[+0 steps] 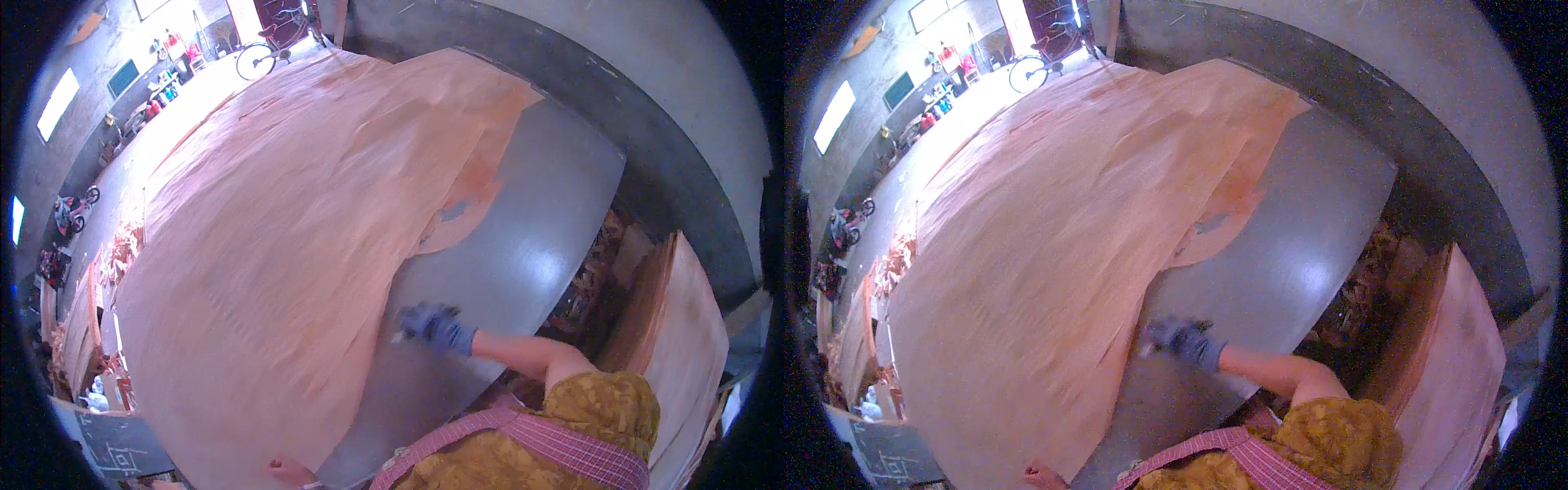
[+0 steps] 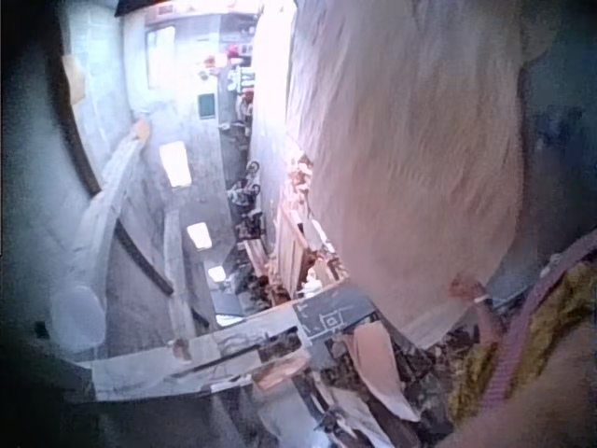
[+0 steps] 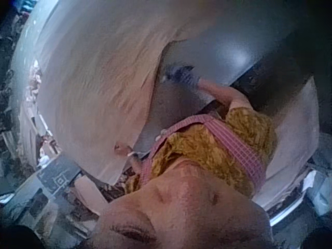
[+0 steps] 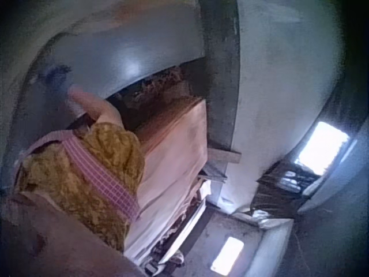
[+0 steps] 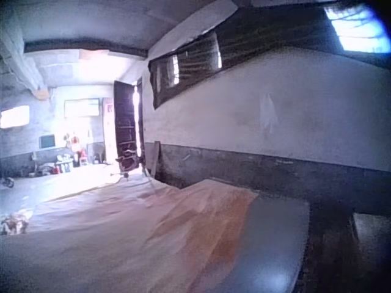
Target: The person trims and aligns thin sheets of wood veneer on a metal table using a small hand-held blade, then stacks the completed sheets onto a large pile.
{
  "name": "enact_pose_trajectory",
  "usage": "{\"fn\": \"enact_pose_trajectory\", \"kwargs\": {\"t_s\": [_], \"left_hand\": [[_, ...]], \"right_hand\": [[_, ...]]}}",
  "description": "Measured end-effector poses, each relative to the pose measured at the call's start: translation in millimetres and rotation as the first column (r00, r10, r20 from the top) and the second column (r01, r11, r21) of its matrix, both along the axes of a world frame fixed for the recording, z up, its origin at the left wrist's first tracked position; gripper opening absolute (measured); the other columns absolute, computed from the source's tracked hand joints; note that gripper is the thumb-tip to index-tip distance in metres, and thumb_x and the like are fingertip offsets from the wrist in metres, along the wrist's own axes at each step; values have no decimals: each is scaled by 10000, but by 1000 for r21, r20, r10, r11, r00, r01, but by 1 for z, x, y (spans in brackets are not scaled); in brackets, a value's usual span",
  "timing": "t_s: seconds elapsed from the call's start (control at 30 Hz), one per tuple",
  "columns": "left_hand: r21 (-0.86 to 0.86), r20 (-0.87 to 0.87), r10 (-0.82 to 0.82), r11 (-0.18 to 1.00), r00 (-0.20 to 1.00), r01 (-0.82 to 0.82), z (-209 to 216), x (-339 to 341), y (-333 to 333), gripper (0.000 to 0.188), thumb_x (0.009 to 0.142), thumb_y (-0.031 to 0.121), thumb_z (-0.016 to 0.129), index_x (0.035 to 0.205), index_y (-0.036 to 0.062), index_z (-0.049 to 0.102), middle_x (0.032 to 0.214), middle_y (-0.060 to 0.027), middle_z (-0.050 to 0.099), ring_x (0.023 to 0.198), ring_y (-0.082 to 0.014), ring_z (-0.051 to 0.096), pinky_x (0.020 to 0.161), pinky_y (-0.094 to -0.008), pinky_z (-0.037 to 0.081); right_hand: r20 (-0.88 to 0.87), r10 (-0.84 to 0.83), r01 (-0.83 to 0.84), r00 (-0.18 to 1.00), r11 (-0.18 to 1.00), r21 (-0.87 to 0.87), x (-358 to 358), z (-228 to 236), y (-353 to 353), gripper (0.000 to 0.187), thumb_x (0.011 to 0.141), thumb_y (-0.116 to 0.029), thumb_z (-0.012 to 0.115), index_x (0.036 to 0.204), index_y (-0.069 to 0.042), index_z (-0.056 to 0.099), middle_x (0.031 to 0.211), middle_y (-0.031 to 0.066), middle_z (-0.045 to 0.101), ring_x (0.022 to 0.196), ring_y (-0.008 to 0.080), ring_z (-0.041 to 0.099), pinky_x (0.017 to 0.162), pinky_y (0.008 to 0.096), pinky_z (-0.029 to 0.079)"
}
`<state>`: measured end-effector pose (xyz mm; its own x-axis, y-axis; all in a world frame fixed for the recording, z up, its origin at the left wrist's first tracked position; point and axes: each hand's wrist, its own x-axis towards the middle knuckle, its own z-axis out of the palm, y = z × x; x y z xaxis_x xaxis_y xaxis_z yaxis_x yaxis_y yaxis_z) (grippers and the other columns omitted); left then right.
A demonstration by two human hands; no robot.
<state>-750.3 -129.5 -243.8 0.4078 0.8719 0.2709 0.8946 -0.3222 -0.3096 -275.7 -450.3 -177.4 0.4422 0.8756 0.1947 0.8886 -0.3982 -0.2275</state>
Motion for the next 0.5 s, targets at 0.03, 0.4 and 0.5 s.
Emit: {"fn": "enact_pose_trajectory", "kwargs": {"t_s": [0.03, 0.4, 0.5], "left_hand": [[-59, 131, 47, 997, 990, -40, 18, 24, -23, 361, 979, 207, 460, 1247, -34, 487, 1237, -260, 535, 1137, -510, 515, 1022, -601, 421], [-182, 214, 242, 962, 946, -205, 47, 231, -171, 548, 960, 362, 483, 1353, -20, 468, 1359, -240, 501, 1255, -403, 477, 1078, -530, 373], [-210, 210, 356, 926, 911, -314, 69, 263, -207, 599, 955, 404, 489, 1382, -16, 462, 1392, -234, 491, 1287, -374, 466, 1093, -511, 360]], "right_hand": [[-27, -133, 129, 991, 986, -110, 42, 29, -15, 293, 848, -214, 602, 1105, -74, 602, 1027, 168, 618, 865, 353, 629, 736, 459, 509], [329, -460, 514, 825, 852, -98, 561, -14, -255, 473, 935, -274, 573, 1339, -36, 512, 1464, 204, 441, 1366, 336, 412, 1120, 458, 336], [195, -346, 378, 917, 912, -159, 600, -21, -271, 482, 950, -251, 551, 1383, -46, 490, 1484, 178, 431, 1381, 327, 400, 1156, 440, 300]]}}
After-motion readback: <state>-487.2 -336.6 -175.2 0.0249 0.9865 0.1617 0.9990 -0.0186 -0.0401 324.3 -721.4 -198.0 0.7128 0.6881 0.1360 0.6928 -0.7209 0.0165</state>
